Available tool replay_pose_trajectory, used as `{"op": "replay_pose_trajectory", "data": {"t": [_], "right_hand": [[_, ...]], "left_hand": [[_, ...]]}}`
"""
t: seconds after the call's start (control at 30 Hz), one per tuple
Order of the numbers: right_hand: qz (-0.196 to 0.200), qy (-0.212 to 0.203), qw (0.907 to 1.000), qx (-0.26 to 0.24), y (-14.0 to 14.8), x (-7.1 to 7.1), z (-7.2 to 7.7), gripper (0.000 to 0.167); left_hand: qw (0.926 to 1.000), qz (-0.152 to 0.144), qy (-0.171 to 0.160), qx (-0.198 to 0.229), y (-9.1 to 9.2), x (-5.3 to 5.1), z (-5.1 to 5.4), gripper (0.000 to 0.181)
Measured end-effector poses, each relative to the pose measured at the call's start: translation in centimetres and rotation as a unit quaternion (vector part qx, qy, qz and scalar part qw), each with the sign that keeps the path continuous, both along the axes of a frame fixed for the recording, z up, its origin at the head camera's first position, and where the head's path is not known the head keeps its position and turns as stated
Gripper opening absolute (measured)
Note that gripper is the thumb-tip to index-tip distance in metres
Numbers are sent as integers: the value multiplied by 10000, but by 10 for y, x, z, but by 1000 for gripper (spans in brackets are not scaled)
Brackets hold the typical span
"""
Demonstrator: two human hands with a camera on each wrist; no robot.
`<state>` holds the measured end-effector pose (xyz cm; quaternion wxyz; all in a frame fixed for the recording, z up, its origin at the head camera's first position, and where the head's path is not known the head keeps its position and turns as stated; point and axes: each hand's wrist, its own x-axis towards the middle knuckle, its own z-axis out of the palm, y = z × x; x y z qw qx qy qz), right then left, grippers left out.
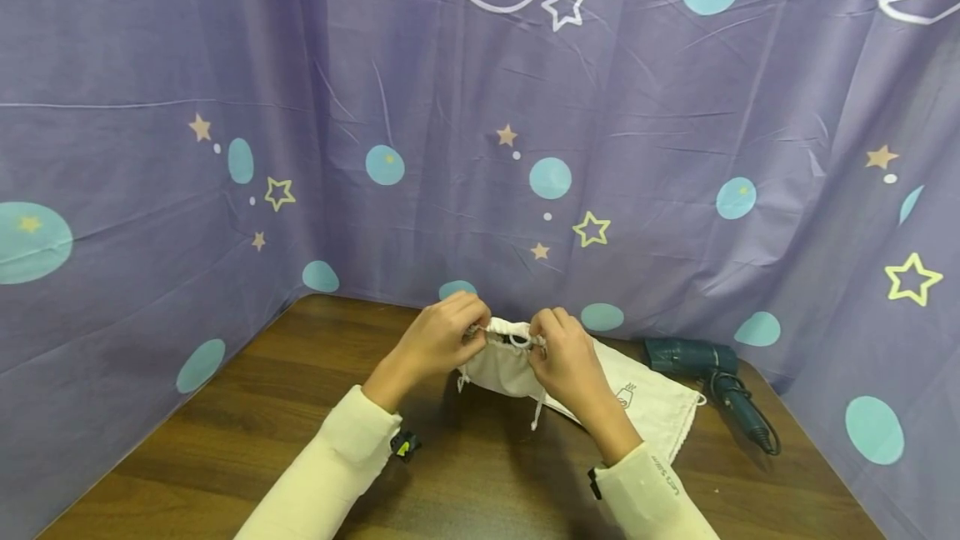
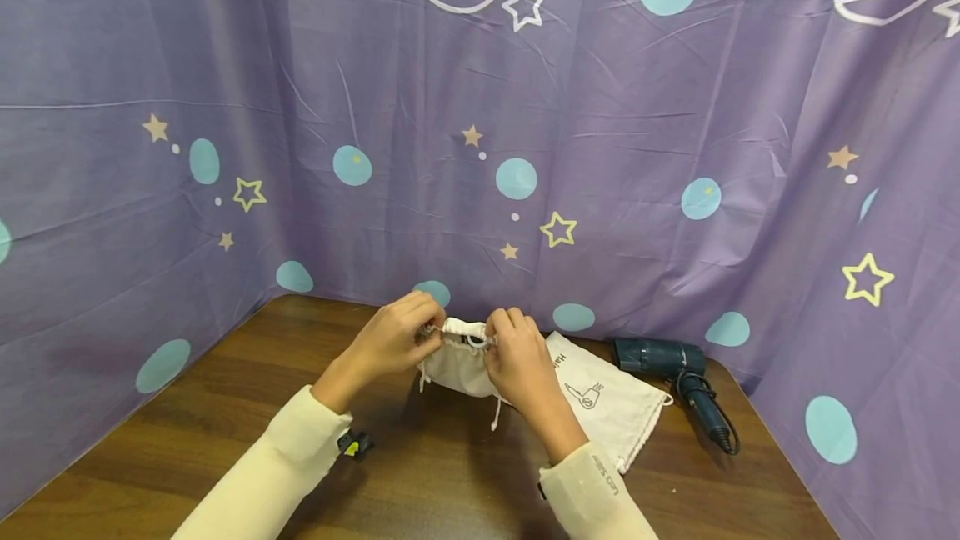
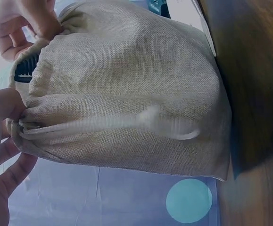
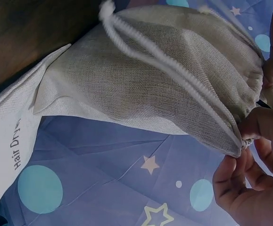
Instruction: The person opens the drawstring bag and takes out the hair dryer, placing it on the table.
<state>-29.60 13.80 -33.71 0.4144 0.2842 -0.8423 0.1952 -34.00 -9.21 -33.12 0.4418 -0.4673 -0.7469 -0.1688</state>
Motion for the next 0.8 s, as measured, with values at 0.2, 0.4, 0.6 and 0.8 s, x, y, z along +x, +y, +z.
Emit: {"op": "replay_pose_trajectory", "data": {"t": [0.2,0.4,0.6,0.8], "right_hand": [[71,26,10000,-2,3,-1,2,36],[83,7,9999,-128,9,-2,1,34],[117,-2,9995,-282,12,-2,1,31],[89,-126,9987,-483,15,-1,3,28]], "left_hand": [[9999,-68,-66,-66,-3,-1,2,21],[9999,-128,-96,-50,-7,-1,5,23],[9996,-110,-245,-132,-11,0,7,25],[9991,-38,-367,-204,-14,2,10,26]]}}
